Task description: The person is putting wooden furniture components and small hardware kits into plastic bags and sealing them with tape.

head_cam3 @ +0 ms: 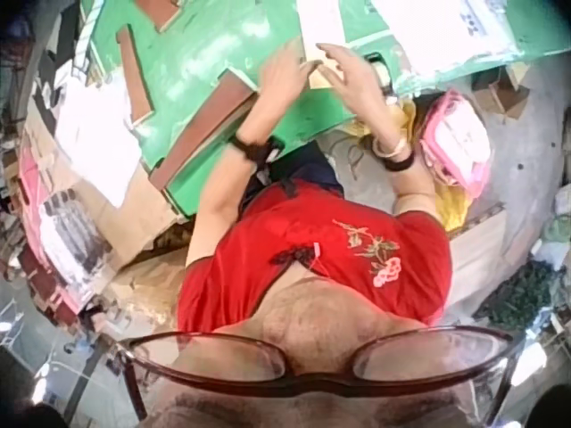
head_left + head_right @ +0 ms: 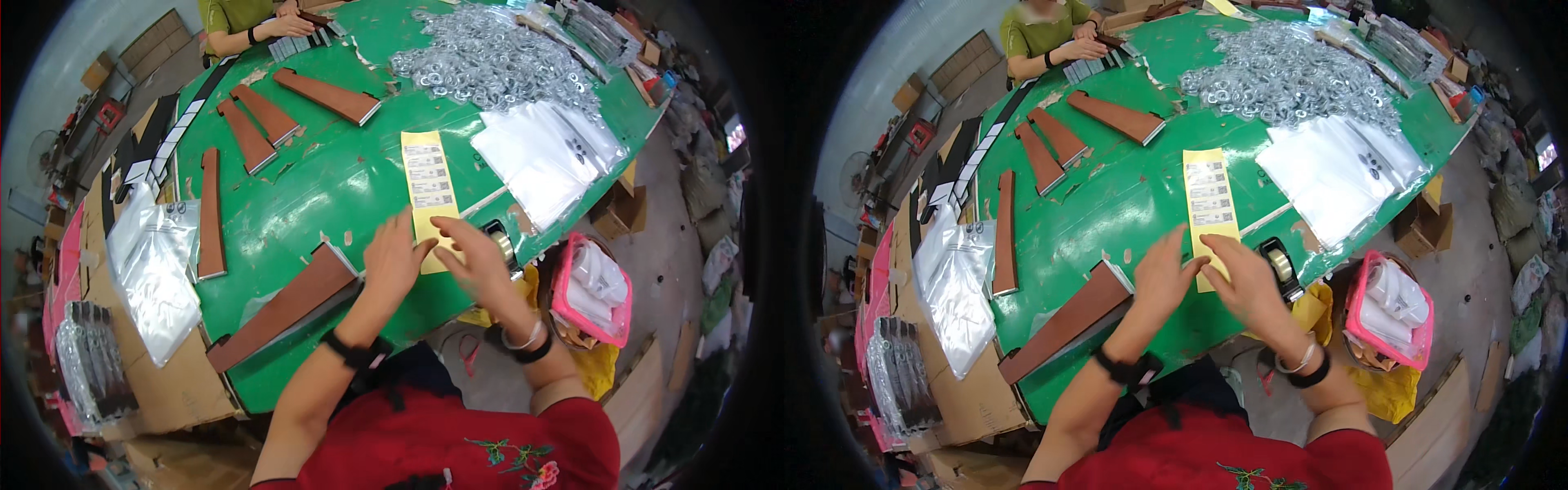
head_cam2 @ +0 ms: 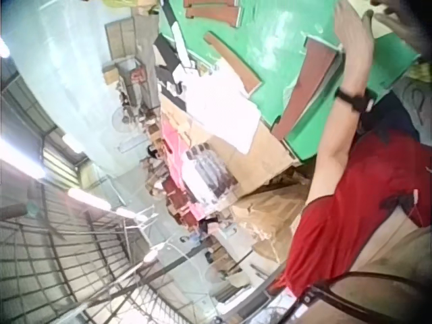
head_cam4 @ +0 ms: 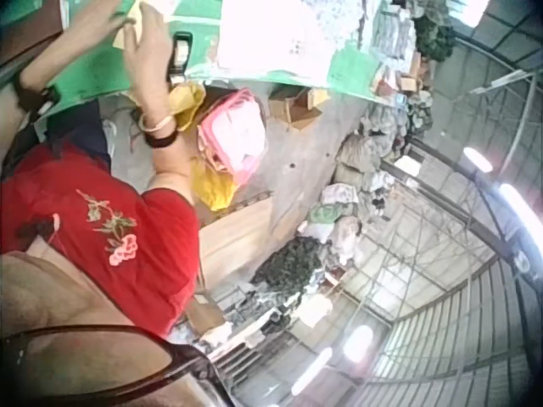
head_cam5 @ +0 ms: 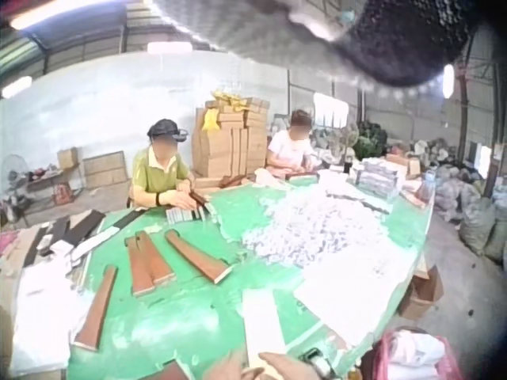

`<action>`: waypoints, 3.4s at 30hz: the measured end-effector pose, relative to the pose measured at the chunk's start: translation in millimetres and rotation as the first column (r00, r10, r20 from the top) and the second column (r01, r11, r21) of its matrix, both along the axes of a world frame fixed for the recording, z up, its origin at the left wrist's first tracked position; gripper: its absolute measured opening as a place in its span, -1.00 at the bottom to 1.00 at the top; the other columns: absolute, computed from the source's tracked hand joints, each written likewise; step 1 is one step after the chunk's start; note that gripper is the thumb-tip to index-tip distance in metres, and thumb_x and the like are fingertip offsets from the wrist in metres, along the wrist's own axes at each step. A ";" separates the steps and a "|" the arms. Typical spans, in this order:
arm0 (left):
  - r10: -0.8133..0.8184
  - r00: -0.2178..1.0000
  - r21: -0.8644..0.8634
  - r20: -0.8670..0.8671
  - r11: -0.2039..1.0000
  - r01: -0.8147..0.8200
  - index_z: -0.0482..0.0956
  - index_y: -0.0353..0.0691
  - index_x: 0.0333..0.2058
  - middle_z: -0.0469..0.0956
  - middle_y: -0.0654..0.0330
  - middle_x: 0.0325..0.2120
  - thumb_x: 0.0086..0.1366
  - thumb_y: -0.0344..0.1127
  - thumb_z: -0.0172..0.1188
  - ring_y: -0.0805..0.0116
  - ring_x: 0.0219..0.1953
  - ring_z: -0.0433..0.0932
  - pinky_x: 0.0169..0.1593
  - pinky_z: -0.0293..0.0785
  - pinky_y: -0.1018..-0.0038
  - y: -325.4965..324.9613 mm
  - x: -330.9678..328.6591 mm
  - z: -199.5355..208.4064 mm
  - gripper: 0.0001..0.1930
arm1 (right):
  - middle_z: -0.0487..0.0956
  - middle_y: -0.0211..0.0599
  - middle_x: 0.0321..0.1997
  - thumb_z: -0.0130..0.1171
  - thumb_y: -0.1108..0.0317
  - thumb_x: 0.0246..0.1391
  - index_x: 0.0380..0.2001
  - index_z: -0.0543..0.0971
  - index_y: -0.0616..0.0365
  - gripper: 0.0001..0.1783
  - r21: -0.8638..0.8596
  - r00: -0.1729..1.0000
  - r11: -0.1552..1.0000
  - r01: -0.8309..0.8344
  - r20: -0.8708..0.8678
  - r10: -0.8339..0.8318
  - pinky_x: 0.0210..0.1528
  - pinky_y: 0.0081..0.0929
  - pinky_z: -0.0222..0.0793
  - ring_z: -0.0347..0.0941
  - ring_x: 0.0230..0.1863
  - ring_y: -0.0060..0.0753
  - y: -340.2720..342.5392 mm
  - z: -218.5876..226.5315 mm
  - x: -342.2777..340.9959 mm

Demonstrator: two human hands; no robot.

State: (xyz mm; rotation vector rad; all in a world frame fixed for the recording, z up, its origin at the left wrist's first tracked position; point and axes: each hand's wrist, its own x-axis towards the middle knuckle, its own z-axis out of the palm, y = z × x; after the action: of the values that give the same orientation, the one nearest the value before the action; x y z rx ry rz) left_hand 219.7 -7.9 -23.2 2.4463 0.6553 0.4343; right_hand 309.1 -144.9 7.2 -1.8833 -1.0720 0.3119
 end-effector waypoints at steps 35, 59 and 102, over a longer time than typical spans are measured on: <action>-0.209 0.958 0.398 0.195 0.910 0.118 0.58 -0.15 -0.40 0.49 0.21 -0.42 0.09 -0.31 0.31 0.13 -0.30 0.48 -0.23 0.42 0.25 -3.0 -14.2 -12.7 -0.88 | 0.50 -0.33 -0.49 0.23 0.43 0.05 -0.08 0.60 0.12 -0.69 0.191 0.956 0.951 0.245 -0.212 -0.204 -0.40 -0.51 0.32 0.39 -0.50 -0.49 8.6 -78.3 -29.8; 0.444 0.719 -0.499 0.535 0.853 -0.155 0.61 -0.31 -0.29 0.62 0.21 -0.40 0.33 -0.36 0.18 0.39 -0.35 0.61 -0.31 0.51 0.49 56.8 -79.9 33.3 -0.87 | 0.54 -0.05 -0.05 0.22 0.30 0.08 0.03 0.56 0.08 -0.60 0.050 0.656 0.872 0.486 0.639 -0.402 -0.07 -0.24 0.43 0.50 -0.13 -0.02 12.3 -34.9 -33.4; 0.353 0.876 0.241 0.330 0.865 -0.440 0.55 -0.15 -0.08 0.48 0.17 -0.21 0.15 -0.38 0.25 0.14 -0.18 0.48 -0.07 0.36 0.26 48.1 -245.2 3.0 -0.67 | 0.60 -0.37 -0.23 0.35 0.23 -0.05 -0.27 0.62 0.07 -0.73 -0.088 0.835 0.893 -0.441 0.323 0.444 -0.06 -0.21 0.24 0.46 -0.13 -0.17 186.8 -33.3 -137.4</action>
State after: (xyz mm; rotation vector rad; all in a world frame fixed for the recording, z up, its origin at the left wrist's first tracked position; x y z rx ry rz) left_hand -25.5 40.3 -20.2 2.4554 1.0441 1.1012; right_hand 171.7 41.9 -26.1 -1.7132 -1.7528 0.2601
